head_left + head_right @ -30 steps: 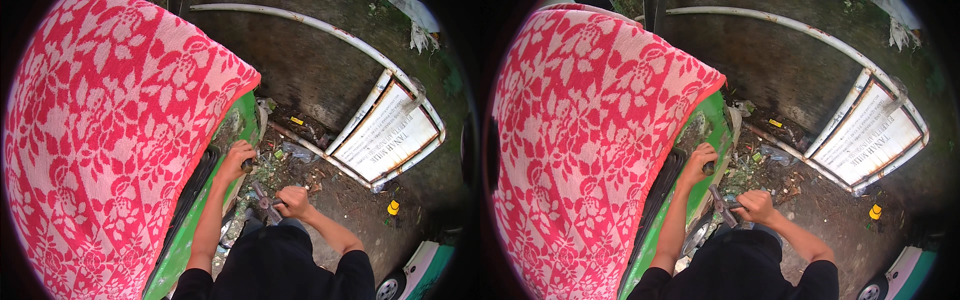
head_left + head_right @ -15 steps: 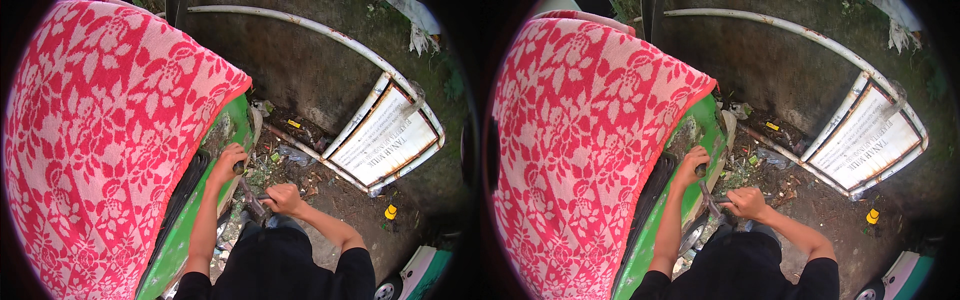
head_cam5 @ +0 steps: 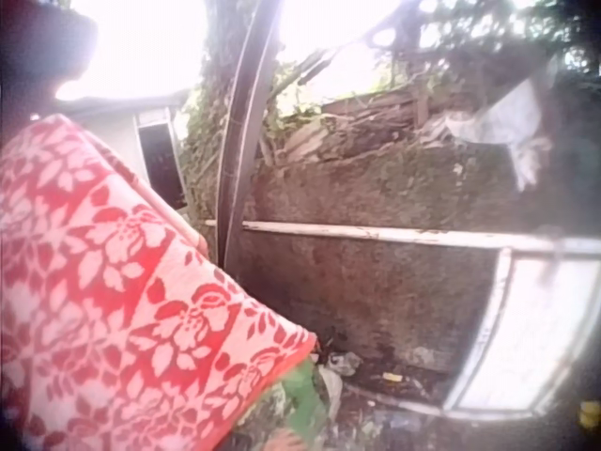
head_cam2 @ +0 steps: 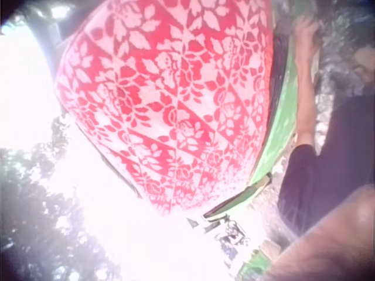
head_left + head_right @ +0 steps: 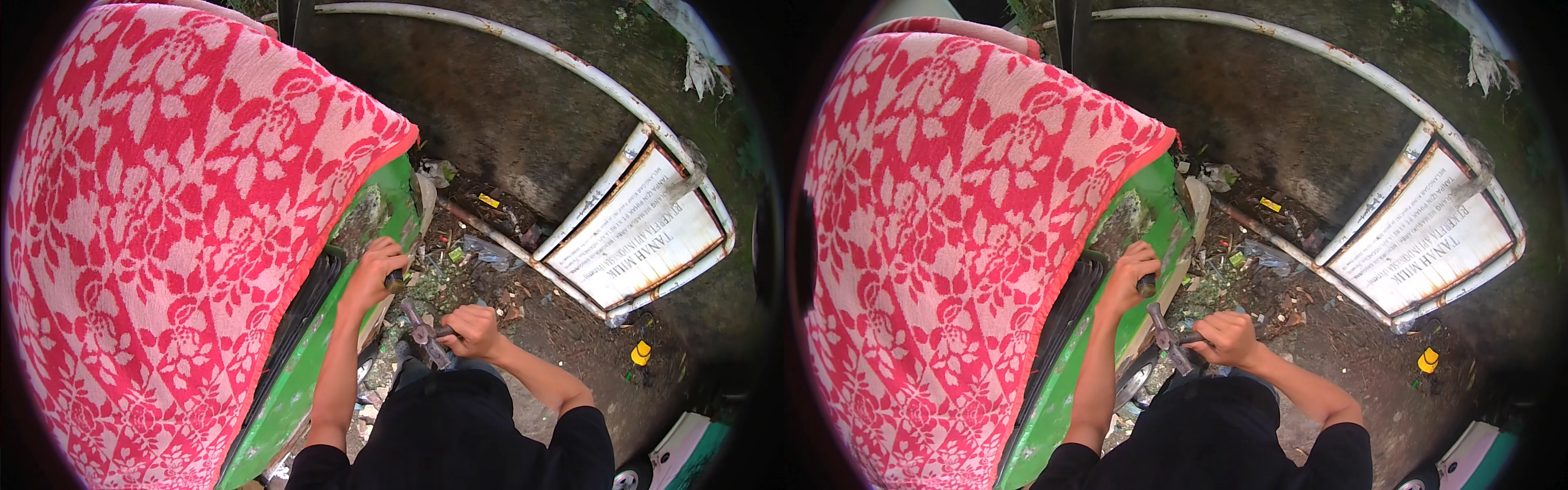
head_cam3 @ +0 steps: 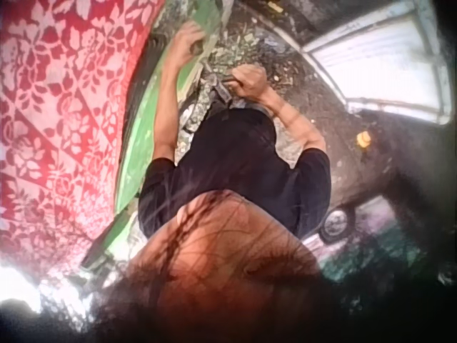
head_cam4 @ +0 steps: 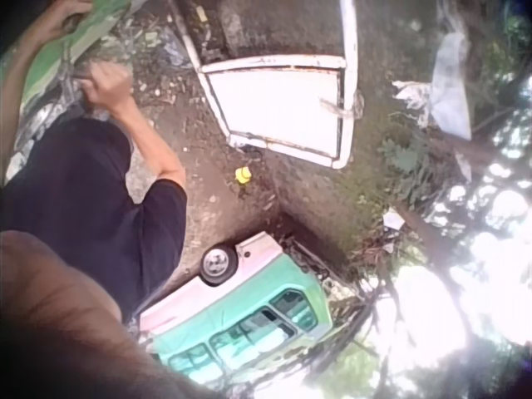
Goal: The person uses a hammer to repeatedly strike a small metal object held against the edge of a green container. The person continues hammering the same spot for the duration of the clip.
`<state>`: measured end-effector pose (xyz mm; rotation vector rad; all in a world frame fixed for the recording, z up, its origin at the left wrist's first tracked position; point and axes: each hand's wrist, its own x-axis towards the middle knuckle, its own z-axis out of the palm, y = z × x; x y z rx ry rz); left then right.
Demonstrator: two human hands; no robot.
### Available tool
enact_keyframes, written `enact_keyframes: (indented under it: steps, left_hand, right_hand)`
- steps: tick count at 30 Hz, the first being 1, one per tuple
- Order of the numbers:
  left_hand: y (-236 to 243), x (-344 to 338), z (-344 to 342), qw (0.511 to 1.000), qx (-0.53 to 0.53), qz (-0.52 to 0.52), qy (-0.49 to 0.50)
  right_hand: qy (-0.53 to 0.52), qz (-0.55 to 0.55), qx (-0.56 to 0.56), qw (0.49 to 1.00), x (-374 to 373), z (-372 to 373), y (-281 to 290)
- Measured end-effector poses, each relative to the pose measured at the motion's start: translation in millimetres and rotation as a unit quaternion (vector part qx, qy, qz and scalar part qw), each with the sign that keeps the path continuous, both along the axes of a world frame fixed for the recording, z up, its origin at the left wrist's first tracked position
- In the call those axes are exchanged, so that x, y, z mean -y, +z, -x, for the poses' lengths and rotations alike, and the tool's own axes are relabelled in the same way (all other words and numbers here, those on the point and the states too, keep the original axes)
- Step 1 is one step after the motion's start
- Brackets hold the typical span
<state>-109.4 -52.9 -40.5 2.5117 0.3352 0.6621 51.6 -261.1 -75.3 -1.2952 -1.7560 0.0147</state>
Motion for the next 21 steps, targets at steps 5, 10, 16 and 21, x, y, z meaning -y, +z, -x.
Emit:
enact_keyframes:
  steps: [5, 10, 16, 21]
  left_hand:
    - [2.2, 1.1, -0.5, 1.000, 0.018, 0.011, 0.001]
    - [-5.4, 2.3, -1.8, 0.999, 0.041, 0.003, 0.008]
    - [-3.7, 4.0, -2.7, 0.998, 0.057, 0.013, 0.017]
    - [-6.1, 1.5, -1.7, 0.998, 0.056, 0.014, 0.015]
  right_hand:
    - [0.026, 0.009, 0.040, 0.999, -1.0, -3.7, 10.4]
    - [0.051, -0.019, 0.055, 0.997, -4.1, -4.3, 11.0]
    - [0.057, -0.013, 0.109, 0.992, -18.2, -17.7, 3.5]
    - [0.050, -0.002, 0.119, 0.992, -17.6, -17.1, 0.3]
